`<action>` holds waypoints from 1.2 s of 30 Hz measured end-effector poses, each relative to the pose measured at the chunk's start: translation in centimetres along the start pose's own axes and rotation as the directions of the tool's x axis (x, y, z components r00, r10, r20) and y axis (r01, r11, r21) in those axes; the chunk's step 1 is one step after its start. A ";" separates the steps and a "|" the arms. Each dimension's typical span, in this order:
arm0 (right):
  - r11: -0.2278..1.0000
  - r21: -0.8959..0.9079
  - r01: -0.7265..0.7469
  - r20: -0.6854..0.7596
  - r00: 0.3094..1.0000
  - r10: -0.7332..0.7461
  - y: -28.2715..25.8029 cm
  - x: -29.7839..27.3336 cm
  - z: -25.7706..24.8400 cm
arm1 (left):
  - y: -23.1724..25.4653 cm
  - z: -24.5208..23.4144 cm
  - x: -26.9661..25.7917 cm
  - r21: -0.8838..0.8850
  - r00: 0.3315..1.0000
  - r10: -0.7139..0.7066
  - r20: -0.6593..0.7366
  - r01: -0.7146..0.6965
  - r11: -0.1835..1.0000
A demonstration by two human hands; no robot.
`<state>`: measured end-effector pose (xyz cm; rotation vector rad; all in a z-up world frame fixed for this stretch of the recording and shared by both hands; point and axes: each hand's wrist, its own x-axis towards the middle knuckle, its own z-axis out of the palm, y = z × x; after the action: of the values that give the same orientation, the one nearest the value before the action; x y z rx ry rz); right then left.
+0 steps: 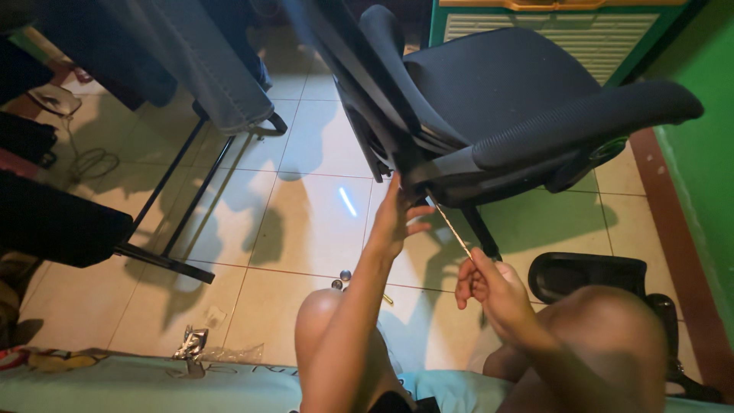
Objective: The person sits on the floor and uses an Allen key to tighten screws on the underside of an office chair, securing the armrests to the seat base. The person rotates the chair to access different screw locations and continues tightening throughout the clip.
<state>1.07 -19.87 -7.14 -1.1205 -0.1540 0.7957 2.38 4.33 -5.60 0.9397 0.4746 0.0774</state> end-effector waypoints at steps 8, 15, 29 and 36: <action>0.704 -0.691 0.165 -0.009 0.971 -0.237 -3.1 -1.3 2.2 | -0.6 0.2 0.5 -0.042 0.999 -0.003 -0.035 0.001 0.999; -0.009 -0.999 0.031 0.032 0.888 -0.459 -5.6 -4.3 5.8 | -0.7 1.0 -0.1 0.007 1.000 -0.011 -0.012 0.011 1.000; 0.686 -0.635 0.354 0.079 0.914 -0.399 -2.7 -2.2 3.0 | -2.5 2.0 -2.3 0.238 0.983 0.051 0.174 -0.092 0.967; 0.948 0.316 -0.028 0.347 0.934 -0.088 0.9 -0.8 -1.1 | -2.4 1.8 -2.1 0.207 0.978 0.032 0.208 -0.076 0.975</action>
<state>0.53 -21.00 -8.21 -0.6600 -0.3352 0.9554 0.96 0.99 -5.90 1.1594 0.2698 -0.0215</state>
